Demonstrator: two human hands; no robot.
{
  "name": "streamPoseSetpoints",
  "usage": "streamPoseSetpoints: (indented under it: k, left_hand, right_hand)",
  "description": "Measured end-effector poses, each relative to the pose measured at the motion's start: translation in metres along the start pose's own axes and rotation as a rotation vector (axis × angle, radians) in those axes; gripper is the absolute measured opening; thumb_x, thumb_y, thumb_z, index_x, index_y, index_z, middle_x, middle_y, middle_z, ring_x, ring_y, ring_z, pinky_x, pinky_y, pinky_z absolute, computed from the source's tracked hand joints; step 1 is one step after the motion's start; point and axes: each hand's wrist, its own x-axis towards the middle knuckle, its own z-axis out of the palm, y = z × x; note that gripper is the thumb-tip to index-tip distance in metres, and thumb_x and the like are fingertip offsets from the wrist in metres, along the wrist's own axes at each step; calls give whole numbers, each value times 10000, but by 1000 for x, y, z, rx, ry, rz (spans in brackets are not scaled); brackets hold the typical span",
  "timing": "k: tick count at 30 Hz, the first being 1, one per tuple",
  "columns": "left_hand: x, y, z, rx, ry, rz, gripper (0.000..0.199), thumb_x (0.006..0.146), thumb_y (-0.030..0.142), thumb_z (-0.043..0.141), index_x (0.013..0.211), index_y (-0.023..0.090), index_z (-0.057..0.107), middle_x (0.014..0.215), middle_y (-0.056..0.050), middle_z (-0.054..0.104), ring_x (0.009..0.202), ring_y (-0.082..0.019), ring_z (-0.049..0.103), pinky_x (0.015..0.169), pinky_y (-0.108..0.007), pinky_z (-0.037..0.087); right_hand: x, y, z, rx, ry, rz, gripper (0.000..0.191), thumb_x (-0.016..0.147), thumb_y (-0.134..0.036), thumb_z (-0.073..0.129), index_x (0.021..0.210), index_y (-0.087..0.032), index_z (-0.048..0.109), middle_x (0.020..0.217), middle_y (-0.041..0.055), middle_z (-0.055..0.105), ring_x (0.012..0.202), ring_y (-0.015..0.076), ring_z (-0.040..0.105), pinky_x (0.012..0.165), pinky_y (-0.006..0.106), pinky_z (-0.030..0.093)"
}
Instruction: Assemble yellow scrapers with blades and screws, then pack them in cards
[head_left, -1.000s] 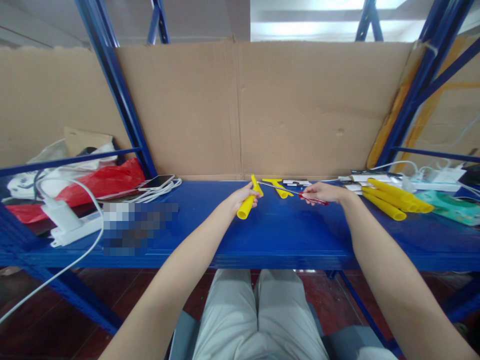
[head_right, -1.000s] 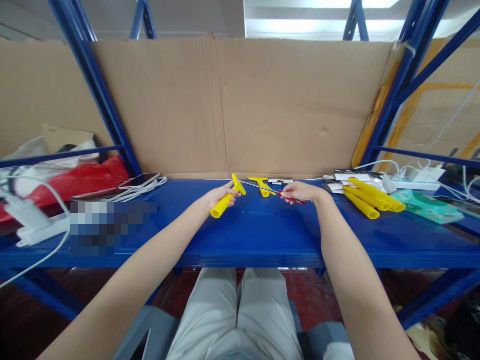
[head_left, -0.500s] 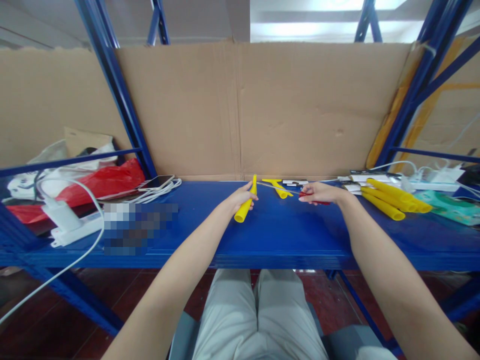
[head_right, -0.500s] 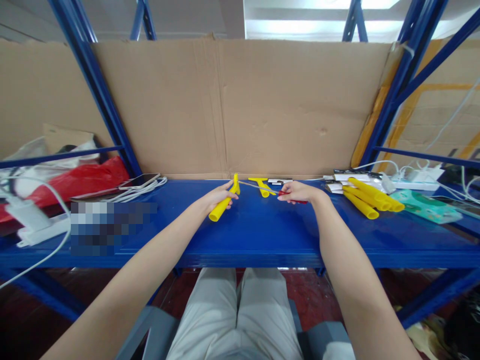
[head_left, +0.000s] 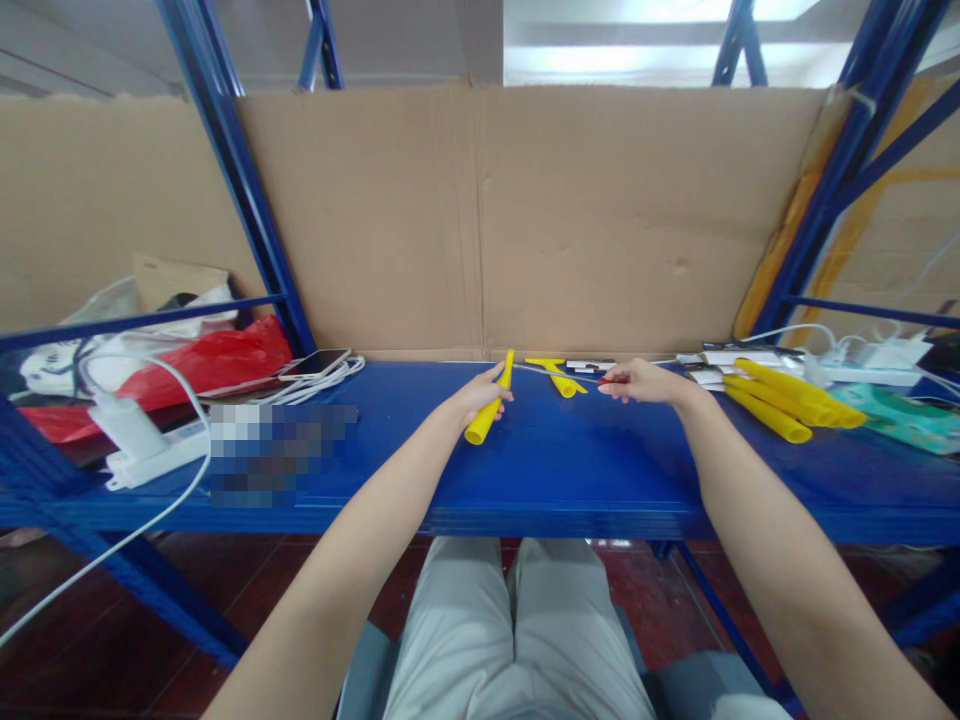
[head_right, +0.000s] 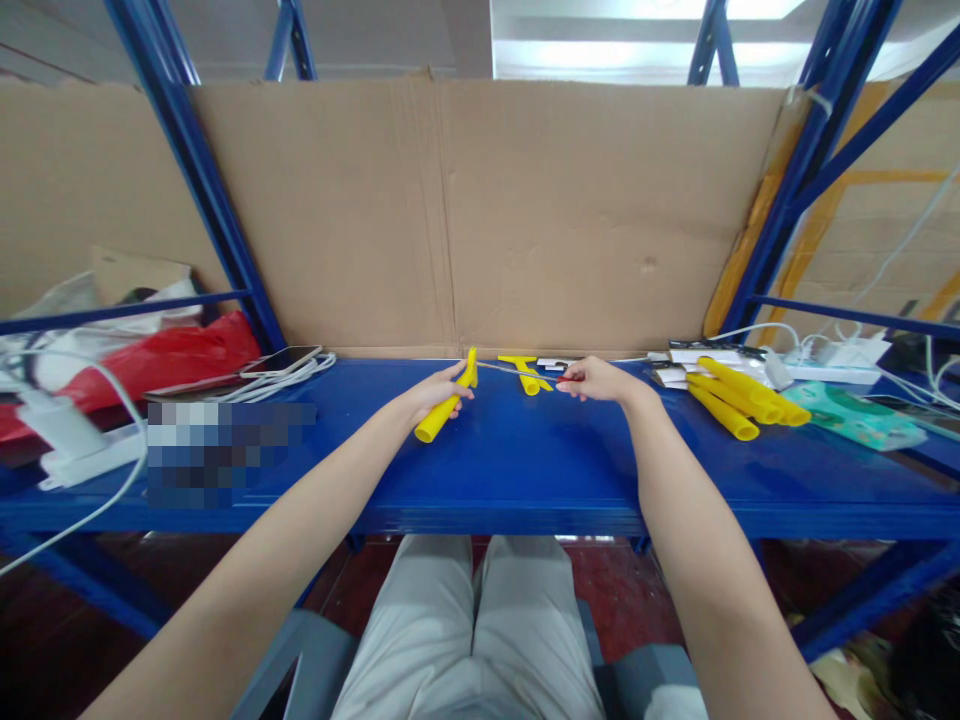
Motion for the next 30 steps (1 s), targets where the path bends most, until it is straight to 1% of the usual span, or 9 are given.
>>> streamPoseSetpoints:
  k: [2, 6, 8, 10, 14, 18, 23, 27, 30]
  left_hand:
    - [-1, 1, 0, -3, 1, -5, 841, 793, 0, 488, 1473, 327, 118, 932, -49, 589, 429, -28, 417, 398, -163, 367]
    - [-1, 2, 1, -20, -1, -6, 836, 791, 13, 506, 1472, 319, 131, 948, -52, 593, 424, -24, 409, 409, -168, 373]
    - [-1, 2, 1, -22, 1, -6, 843, 788, 2, 494, 1475, 314, 117, 938, -50, 595, 423, -27, 408, 411, -170, 371]
    - [-2, 3, 1, -22, 4, -13, 849, 790, -10, 468, 1478, 311, 87, 921, -45, 595, 422, -32, 408, 405, -169, 364]
    - [-5, 5, 3, -19, -3, -25, 848, 797, -16, 443, 1479, 309, 57, 902, -40, 594, 421, -37, 412, 392, -165, 350]
    - [-7, 6, 4, -19, -6, -24, 847, 794, -20, 446, 1478, 312, 71, 918, -44, 594, 421, -33, 413, 395, -164, 354]
    - [-7, 6, 4, -23, -5, -23, 839, 789, -20, 450, 1475, 309, 98, 932, -50, 596, 420, -32, 413, 398, -169, 354]
    - [-7, 6, 3, -33, -3, -9, 844, 771, -33, 456, 1471, 303, 124, 877, -30, 582, 428, -39, 418, 404, -172, 358]
    - [-7, 7, 3, -34, 1, -7, 835, 765, -40, 461, 1464, 300, 156, 830, -13, 567, 426, -41, 417, 403, -172, 355]
  right_hand:
    - [1, 0, 1, 7, 6, 5, 401, 624, -556, 652, 702, -170, 576, 578, 10, 578, 513, 114, 512, 501, 247, 412]
    - [4, 0, 5, 46, 71, 33, 389, 563, -438, 740, 736, -196, 489, 568, -24, 559, 478, 92, 475, 461, 222, 384]
    - [5, 0, 6, 44, 94, 41, 381, 568, -394, 745, 726, -203, 456, 553, -33, 548, 463, 89, 472, 445, 213, 376]
    - [3, -2, 6, 36, 87, 50, 350, 590, -384, 730, 710, -201, 455, 541, -29, 544, 466, 97, 495, 437, 211, 381]
    - [0, -4, 2, 13, 28, 43, 308, 619, -431, 699, 673, -184, 522, 528, -8, 550, 490, 117, 535, 443, 222, 415]
    - [-2, -4, 0, -9, 24, 39, 321, 618, -472, 688, 660, -178, 565, 520, -4, 556, 487, 114, 536, 456, 225, 432]
    - [-2, -5, 0, -57, -3, 74, 350, 627, -509, 662, 648, -168, 589, 515, 3, 562, 457, 107, 521, 423, 214, 400]
    - [-5, -8, 0, -56, -67, 57, 410, 620, -571, 640, 632, -163, 600, 554, 24, 594, 462, 106, 525, 411, 209, 383]
    - [-6, -11, 0, -38, -98, 45, 433, 626, -597, 619, 616, -165, 585, 540, 22, 583, 448, 98, 503, 410, 211, 375]
